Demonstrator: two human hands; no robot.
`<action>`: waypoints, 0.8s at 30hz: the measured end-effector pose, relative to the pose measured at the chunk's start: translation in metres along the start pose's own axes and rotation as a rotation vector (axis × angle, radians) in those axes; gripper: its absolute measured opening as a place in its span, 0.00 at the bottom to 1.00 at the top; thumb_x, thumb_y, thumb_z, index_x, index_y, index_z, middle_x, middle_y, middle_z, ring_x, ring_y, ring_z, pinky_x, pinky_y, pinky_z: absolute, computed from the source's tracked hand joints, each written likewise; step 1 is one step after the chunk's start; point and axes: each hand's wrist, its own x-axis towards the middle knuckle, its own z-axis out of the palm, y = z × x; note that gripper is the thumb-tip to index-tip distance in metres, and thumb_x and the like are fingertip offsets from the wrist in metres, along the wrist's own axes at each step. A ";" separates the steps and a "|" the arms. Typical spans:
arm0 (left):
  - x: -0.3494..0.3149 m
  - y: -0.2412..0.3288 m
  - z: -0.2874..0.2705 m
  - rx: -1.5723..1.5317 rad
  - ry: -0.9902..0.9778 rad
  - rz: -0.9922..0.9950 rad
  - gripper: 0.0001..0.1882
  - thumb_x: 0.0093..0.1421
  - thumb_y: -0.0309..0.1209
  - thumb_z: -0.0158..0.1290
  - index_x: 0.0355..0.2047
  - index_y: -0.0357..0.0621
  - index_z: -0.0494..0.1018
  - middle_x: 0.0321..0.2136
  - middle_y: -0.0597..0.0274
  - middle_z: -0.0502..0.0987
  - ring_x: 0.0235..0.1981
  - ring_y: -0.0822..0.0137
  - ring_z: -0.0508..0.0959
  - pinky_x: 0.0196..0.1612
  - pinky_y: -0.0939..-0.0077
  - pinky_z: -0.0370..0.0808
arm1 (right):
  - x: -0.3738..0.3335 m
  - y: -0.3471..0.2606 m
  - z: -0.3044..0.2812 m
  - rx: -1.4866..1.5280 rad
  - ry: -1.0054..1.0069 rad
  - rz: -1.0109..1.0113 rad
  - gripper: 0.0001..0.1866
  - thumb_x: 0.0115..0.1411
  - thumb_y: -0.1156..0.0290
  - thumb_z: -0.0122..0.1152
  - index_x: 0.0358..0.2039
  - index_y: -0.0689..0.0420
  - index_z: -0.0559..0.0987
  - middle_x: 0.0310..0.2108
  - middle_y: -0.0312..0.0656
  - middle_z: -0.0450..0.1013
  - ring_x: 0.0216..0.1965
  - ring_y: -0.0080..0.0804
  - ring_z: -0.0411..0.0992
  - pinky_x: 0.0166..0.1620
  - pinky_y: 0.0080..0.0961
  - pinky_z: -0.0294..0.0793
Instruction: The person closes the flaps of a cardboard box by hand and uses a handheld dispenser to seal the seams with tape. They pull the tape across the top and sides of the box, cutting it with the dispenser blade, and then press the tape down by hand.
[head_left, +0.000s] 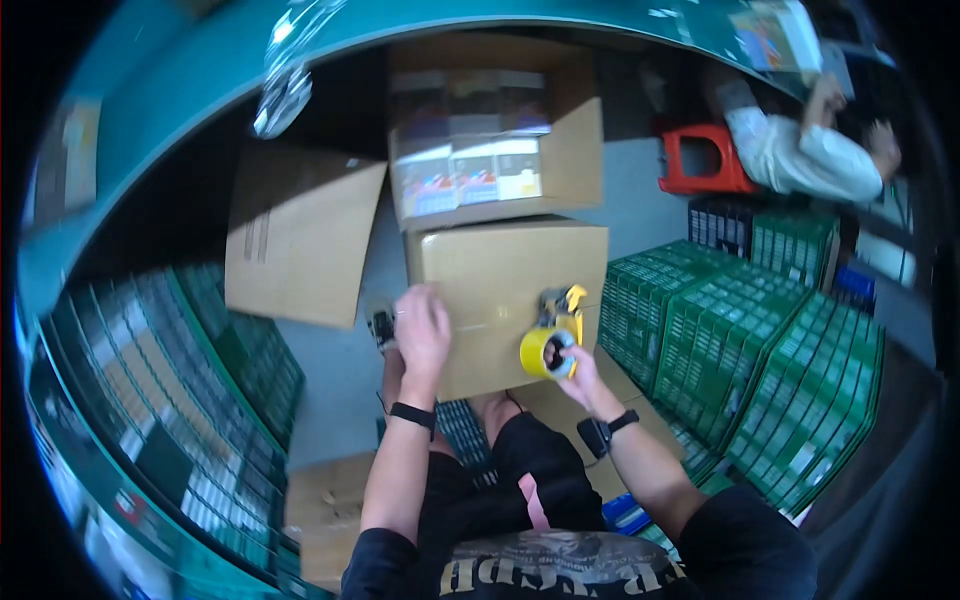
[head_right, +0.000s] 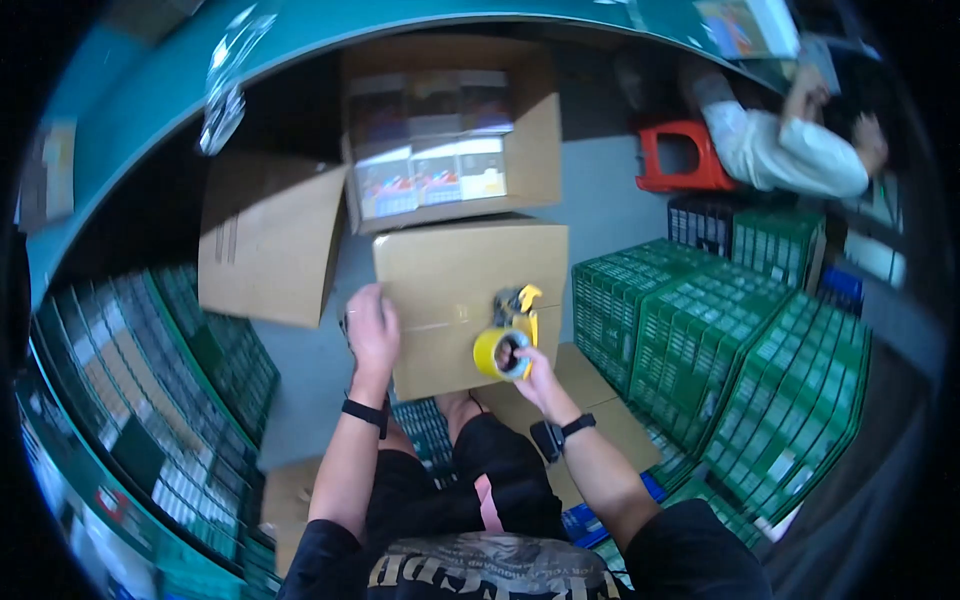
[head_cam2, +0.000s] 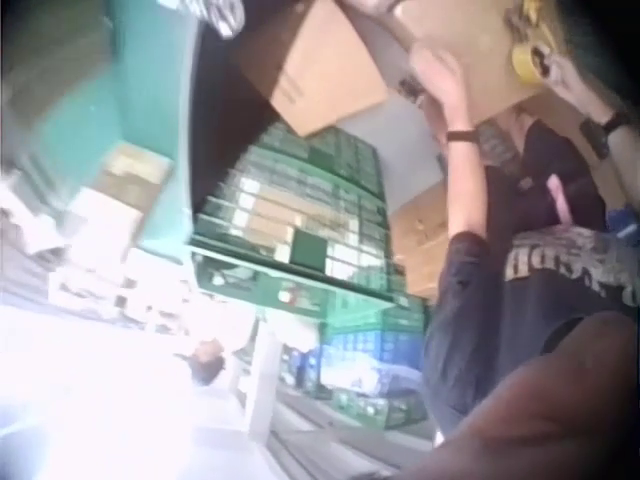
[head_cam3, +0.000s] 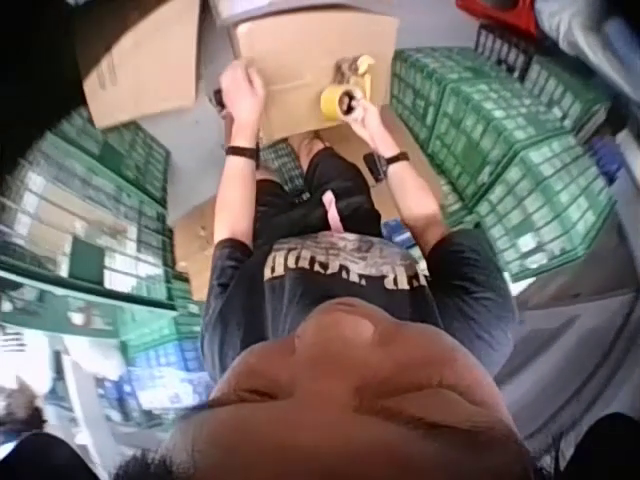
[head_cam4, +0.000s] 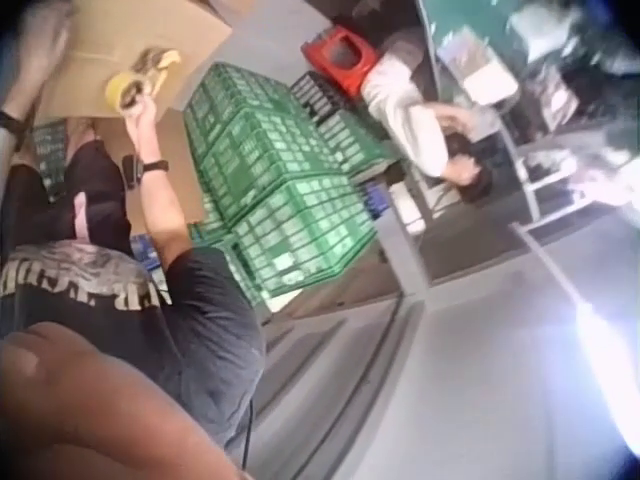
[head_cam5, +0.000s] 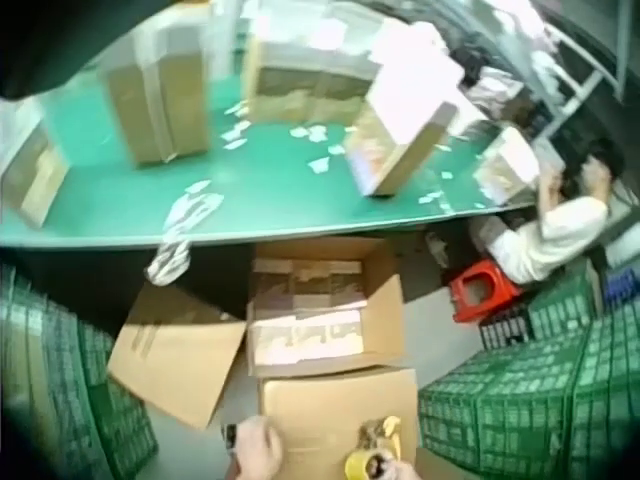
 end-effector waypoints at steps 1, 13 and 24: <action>0.010 0.029 0.002 0.115 -0.082 0.308 0.35 0.64 0.43 0.54 0.66 0.38 0.59 0.61 0.45 0.66 0.64 0.49 0.64 0.67 0.52 0.60 | -0.013 0.007 -0.015 0.060 0.029 0.019 0.12 0.53 0.70 0.53 0.37 0.62 0.73 0.34 0.43 0.74 0.39 0.37 0.75 0.50 0.30 0.74; 0.053 0.116 0.011 0.810 -0.352 0.392 0.59 0.48 0.63 0.63 0.70 0.43 0.52 0.56 0.48 0.68 0.59 0.46 0.67 0.63 0.49 0.62 | -0.038 0.108 -0.066 0.638 0.275 -0.457 0.09 0.50 0.72 0.52 0.33 0.59 0.75 0.32 0.41 0.74 0.38 0.35 0.74 0.47 0.31 0.74; -0.048 0.037 0.045 0.559 -0.296 0.186 0.51 0.52 0.54 0.65 0.65 0.34 0.56 0.53 0.37 0.68 0.52 0.37 0.71 0.51 0.48 0.72 | -0.005 -0.015 -0.107 0.304 0.410 -0.683 0.39 0.44 0.78 0.51 0.63 0.60 0.66 0.50 0.39 0.71 0.51 0.30 0.70 0.56 0.25 0.70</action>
